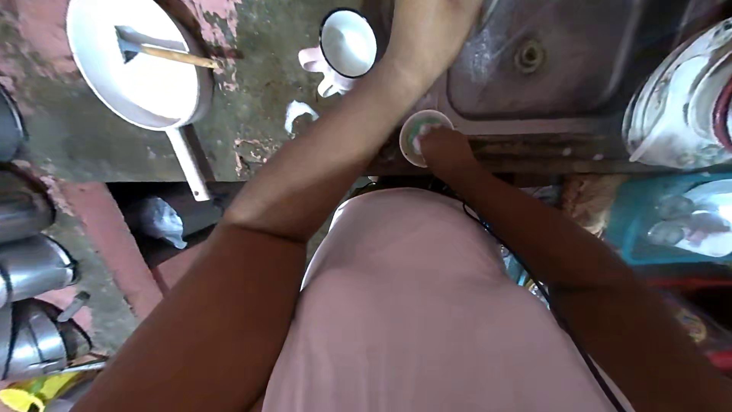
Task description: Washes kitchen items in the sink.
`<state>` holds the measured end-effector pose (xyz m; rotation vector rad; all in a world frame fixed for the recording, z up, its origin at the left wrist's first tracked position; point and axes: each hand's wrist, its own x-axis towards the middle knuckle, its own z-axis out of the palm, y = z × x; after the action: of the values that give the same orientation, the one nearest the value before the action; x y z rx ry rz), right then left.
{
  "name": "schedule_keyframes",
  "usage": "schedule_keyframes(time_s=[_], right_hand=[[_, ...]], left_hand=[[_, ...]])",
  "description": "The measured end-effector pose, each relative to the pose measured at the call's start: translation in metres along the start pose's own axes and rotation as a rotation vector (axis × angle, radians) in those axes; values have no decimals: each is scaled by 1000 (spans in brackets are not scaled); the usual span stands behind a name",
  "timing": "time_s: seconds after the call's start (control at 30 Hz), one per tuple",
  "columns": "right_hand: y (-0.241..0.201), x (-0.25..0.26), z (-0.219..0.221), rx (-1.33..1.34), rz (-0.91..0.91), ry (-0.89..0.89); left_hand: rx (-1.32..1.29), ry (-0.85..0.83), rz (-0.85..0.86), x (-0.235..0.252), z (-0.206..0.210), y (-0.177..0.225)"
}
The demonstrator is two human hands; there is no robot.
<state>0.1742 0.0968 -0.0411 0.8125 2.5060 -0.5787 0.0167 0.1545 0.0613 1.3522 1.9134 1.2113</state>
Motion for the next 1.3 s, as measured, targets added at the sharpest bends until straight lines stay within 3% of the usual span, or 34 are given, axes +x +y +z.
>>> schedule_keyframes(time_s=[0.17, 0.27, 0.4, 0.5, 0.6, 0.7, 0.8, 1.07, 1.2, 1.3], right_hand=[[-10, 2, -5, -21, 58, -129], [12, 10, -8, 144, 58, -54], [49, -11, -42, 687, 206, 181], [82, -32, -51, 1337, 262, 226], [114, -48, -51, 1871, 93, 201], [128, -55, -52, 2205, -6, 238], [142, -56, -54, 2479, -170, 129], [134, -58, -84, 2542, -377, -74], [120, -59, -111, 2273, -346, 60], [97, -51, -140, 1992, -332, 204]], left_hand=[[-175, -17, -46, -26, -27, -1], [-251, 18, -22, -38, -38, -1], [-218, 56, 42, -48, -50, -2], [-137, 75, 174, -52, -52, -5], [-15, 90, 284, -58, -48, -5], [133, 111, 349, -70, -44, -1], [191, 149, 369, -81, -33, 3], [268, 202, 377, -105, -9, 5], [-262, 277, 139, -112, 3, 3], [-670, 297, -153, -117, 7, 2]])
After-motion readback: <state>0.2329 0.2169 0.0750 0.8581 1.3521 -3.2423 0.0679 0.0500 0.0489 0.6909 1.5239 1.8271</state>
